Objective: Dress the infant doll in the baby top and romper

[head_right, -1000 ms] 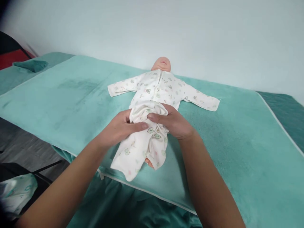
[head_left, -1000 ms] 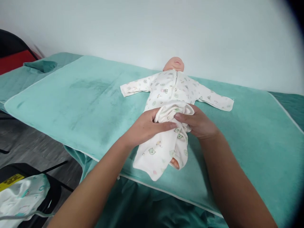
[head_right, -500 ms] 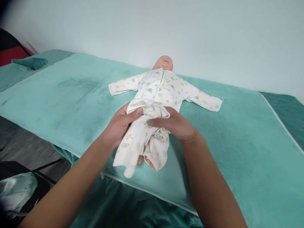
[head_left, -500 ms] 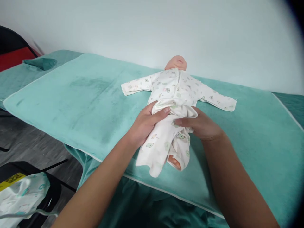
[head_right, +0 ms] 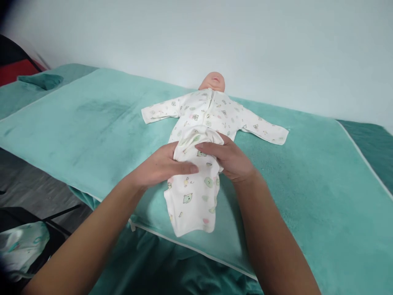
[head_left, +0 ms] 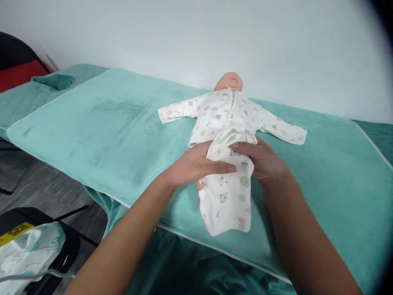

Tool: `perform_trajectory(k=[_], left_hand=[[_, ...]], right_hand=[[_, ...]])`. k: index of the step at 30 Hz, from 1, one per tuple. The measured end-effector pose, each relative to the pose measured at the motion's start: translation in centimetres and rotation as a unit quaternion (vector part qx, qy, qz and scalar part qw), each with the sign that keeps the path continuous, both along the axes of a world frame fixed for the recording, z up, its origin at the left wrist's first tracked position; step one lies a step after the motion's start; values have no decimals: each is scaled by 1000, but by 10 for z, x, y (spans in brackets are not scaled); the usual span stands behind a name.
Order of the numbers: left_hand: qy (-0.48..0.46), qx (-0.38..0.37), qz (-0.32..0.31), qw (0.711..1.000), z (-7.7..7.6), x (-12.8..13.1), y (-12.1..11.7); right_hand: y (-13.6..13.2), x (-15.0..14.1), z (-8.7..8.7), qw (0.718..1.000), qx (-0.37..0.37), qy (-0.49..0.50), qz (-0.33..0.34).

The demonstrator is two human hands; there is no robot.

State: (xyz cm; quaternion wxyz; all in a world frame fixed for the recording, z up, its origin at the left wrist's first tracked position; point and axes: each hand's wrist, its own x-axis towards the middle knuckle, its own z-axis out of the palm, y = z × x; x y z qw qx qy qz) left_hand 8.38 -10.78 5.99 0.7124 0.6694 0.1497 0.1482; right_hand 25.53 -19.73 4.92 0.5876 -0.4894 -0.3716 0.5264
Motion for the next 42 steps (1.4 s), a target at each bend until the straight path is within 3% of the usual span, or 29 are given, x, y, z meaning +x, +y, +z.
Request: perform_trajectory(k=[2, 4, 8, 10, 17, 24, 29, 35, 39, 42], left_hand=[[10, -15, -3, 1000, 0, -1, 0], [-13, -69, 34, 997, -4, 1, -2], [-82, -153, 103, 979, -9, 6, -6], [-93, -164, 117, 975, -9, 7, -8], [-92, -160, 114, 976, -5, 11, -9], [-10, -121, 109, 987, -5, 3, -10], [11, -145, 171, 975, 5, -17, -43], [37, -192, 274, 942, 15, -36, -99], [40, -244, 348, 904, 9, -41, -128], [20, -291, 382, 877, -5, -42, -145]], right_hand=[[-1, 2, -1, 1000, 8, -13, 4], [-2, 5, -3, 999, 26, -39, 26], [-4, 12, -3, 982, 20, -103, 155], [-5, 14, -4, 977, 2, -114, 179], [-2, 1, -5, 999, 18, -28, 26], [0, -3, 0, 997, 34, -52, 34], [-5, -3, 10, 976, 32, -192, 97], [-7, -7, 19, 909, 11, -383, 165], [-7, -9, 20, 879, 19, -435, 192], [-6, -11, 21, 870, 18, -448, 208]])
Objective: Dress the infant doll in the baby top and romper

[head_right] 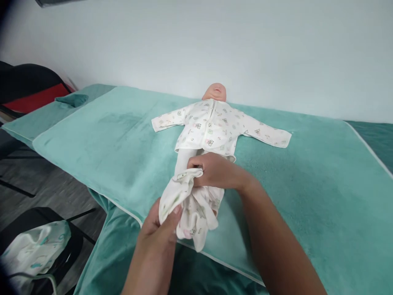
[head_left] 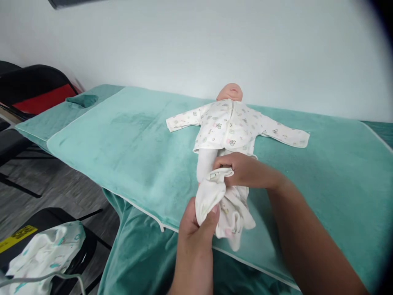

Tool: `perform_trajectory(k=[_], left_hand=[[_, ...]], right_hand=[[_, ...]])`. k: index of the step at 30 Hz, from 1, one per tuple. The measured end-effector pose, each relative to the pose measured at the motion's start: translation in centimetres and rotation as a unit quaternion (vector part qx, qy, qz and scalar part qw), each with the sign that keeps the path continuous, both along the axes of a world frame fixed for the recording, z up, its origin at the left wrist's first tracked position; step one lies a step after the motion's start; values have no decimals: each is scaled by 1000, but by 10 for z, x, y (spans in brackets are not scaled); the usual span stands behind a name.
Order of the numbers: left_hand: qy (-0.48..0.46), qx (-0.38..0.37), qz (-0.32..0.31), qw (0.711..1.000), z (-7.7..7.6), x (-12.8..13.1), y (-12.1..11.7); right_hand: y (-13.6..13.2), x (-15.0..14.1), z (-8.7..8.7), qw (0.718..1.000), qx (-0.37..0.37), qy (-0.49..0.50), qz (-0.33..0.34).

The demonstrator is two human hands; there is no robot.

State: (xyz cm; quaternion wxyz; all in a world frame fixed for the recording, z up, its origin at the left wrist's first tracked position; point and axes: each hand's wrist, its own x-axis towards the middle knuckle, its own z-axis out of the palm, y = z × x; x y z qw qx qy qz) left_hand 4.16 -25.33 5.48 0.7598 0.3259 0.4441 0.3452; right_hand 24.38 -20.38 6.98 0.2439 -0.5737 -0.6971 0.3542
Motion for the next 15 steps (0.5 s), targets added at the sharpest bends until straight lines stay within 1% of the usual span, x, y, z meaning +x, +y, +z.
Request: perform_trajectory(k=[3, 5, 7, 9, 11, 12, 15], left_hand=[[10, -22, 47, 999, -19, -2, -13], [30, -19, 86, 996, -32, -5, -18], [47, -5, 121, 992, -42, -9, -17], [53, 9, 139, 989, -47, -15, -11], [59, 17, 133, 989, -47, -22, -2], [65, 20, 119, 991, -46, -24, 2], [99, 33, 56, 993, -37, -31, 15]], right_hand=[[1, -3, 0, 1000, -3, -18, 19], [1, -6, -2, 999, 11, -40, 20], [2, -8, -4, 998, 28, -60, 21], [2, -11, -7, 996, 41, -79, 22], [2, -13, -9, 994, 47, -99, 19], [2, -14, -10, 993, 46, -109, 15], [2, -16, -10, 990, 39, -133, -1]])
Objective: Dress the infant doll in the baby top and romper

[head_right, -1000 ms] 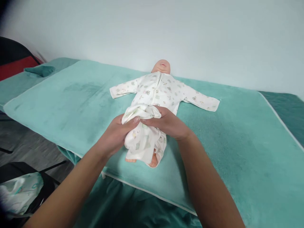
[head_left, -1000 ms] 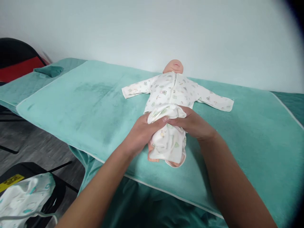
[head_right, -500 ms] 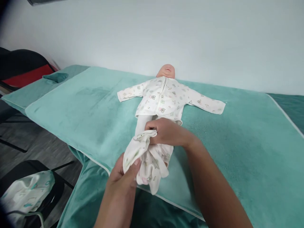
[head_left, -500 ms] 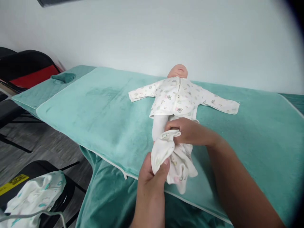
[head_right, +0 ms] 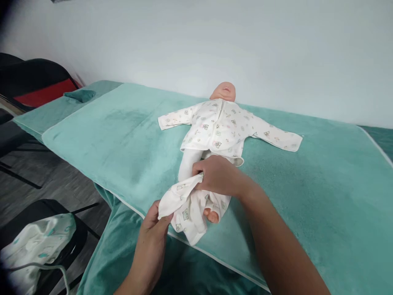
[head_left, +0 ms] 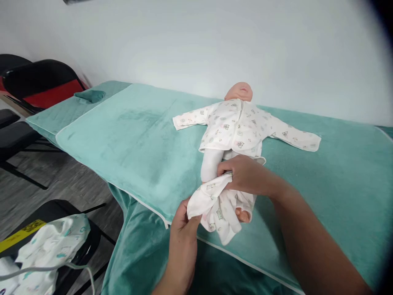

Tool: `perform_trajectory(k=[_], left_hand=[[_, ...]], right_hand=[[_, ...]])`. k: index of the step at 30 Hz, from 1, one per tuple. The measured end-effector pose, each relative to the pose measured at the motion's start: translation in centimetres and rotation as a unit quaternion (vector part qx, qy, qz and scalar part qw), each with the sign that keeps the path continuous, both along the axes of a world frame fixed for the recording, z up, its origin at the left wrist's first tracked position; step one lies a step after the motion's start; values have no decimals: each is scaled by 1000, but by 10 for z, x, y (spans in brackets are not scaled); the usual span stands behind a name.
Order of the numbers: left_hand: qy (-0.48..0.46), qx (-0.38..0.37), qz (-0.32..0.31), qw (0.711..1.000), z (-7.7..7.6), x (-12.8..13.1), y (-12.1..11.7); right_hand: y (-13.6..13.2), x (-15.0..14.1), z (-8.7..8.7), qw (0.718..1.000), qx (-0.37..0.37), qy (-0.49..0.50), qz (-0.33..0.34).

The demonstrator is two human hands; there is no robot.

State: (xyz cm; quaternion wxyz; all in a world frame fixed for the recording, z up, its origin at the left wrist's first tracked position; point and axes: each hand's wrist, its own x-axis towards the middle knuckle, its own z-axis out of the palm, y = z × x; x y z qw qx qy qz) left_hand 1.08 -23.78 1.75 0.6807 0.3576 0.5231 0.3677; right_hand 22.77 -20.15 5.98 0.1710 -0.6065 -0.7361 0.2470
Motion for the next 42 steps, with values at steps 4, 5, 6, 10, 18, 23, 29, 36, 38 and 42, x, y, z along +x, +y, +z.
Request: perform_trajectory(k=[4, 5, 6, 10, 18, 23, 29, 36, 38, 42], left_hand=[[7, 20, -53, 998, 9, -2, 15], [10, 33, -62, 998, 9, -1, 19], [18, 51, -72, 996, 9, 0, 24], [109, 165, -113, 974, 3, 9, 48], [161, 357, -150, 908, -13, 27, 108], [194, 422, -168, 869, -12, 41, 142], [208, 472, -187, 836, -13, 62, 171], [167, 398, -85, 898, -23, 35, 136], [195, 372, -69, 905, -24, 18, 116], [262, 386, -205, 860, -22, -5, 80]], right_hand=[[0, -1, -1, 1000, -1, 21, -15], [0, 0, -2, 999, 0, 34, -19], [1, 0, -2, 999, 0, 47, -24], [2, 3, -3, 996, -8, 79, -51], [2, 7, 7, 984, -79, 149, -53], [3, 4, 5, 990, -49, 113, -73], [4, -3, -2, 989, -12, 67, -134], [5, -3, -2, 987, 13, 84, -135], [5, -3, -1, 986, 16, 91, -139], [5, -3, -1, 983, 28, 106, -147]])
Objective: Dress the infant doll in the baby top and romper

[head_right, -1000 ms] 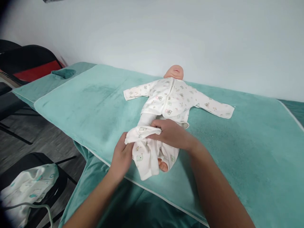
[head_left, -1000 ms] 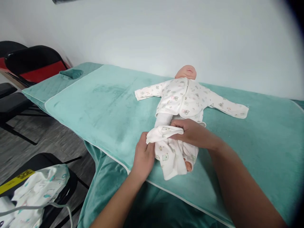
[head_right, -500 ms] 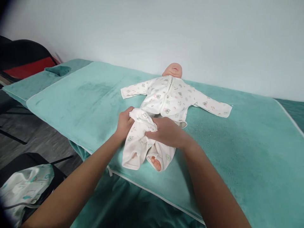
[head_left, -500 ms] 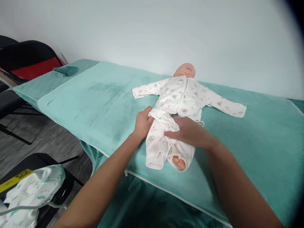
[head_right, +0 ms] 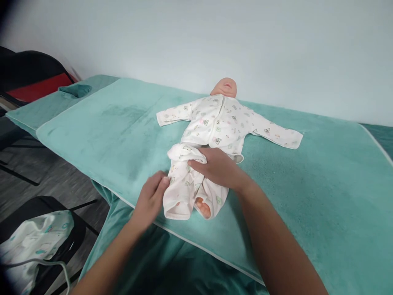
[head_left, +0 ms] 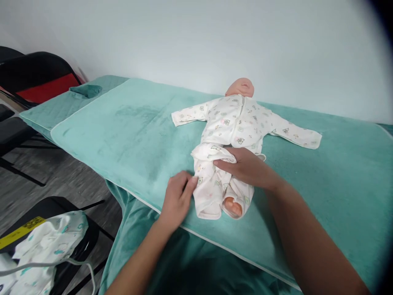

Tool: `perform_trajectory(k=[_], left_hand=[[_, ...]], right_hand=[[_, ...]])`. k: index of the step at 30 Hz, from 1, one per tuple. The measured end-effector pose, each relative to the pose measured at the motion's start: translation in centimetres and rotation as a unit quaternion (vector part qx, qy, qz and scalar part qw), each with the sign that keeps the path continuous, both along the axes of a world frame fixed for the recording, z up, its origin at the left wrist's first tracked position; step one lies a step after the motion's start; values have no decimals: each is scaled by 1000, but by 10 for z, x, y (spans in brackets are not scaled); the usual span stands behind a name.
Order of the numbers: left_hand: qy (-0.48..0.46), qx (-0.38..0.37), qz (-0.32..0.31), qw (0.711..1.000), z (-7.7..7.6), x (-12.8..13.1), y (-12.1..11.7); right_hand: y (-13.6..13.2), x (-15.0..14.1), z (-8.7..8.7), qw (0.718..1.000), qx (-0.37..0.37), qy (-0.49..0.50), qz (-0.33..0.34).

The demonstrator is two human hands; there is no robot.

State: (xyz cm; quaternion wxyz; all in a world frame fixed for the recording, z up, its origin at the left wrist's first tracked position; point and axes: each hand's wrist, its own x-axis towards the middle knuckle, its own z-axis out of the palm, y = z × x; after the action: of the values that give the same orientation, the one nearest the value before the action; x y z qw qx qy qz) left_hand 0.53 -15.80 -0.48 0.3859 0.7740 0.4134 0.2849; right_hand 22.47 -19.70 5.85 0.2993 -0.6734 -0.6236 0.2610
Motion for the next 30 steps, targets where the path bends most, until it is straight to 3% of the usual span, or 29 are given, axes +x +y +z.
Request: perform_trajectory(k=[2, 5, 10, 15, 21, 26, 30], left_hand=[[25, 14, -34, 999, -1, -4, -11], [29, 24, -31, 999, -4, -3, -15], [42, 47, -20, 998, -6, 3, 4], [76, 153, -5, 985, -8, 14, 25], [130, 254, 36, 958, -15, 22, 28], [138, 234, 36, 962, -15, 20, 22], [53, 113, 55, 991, -11, 18, 26]], right_hand=[[0, 0, 0, 1000, 3, 11, -2], [0, 0, 0, 1000, 5, 20, -4], [0, 1, 1, 999, 17, 31, 10], [-1, 3, 1, 999, 17, 35, 10], [-2, 4, 2, 999, 16, 47, -4], [3, 5, -4, 998, 37, 25, -48], [7, 2, -10, 995, 66, 16, -78]])
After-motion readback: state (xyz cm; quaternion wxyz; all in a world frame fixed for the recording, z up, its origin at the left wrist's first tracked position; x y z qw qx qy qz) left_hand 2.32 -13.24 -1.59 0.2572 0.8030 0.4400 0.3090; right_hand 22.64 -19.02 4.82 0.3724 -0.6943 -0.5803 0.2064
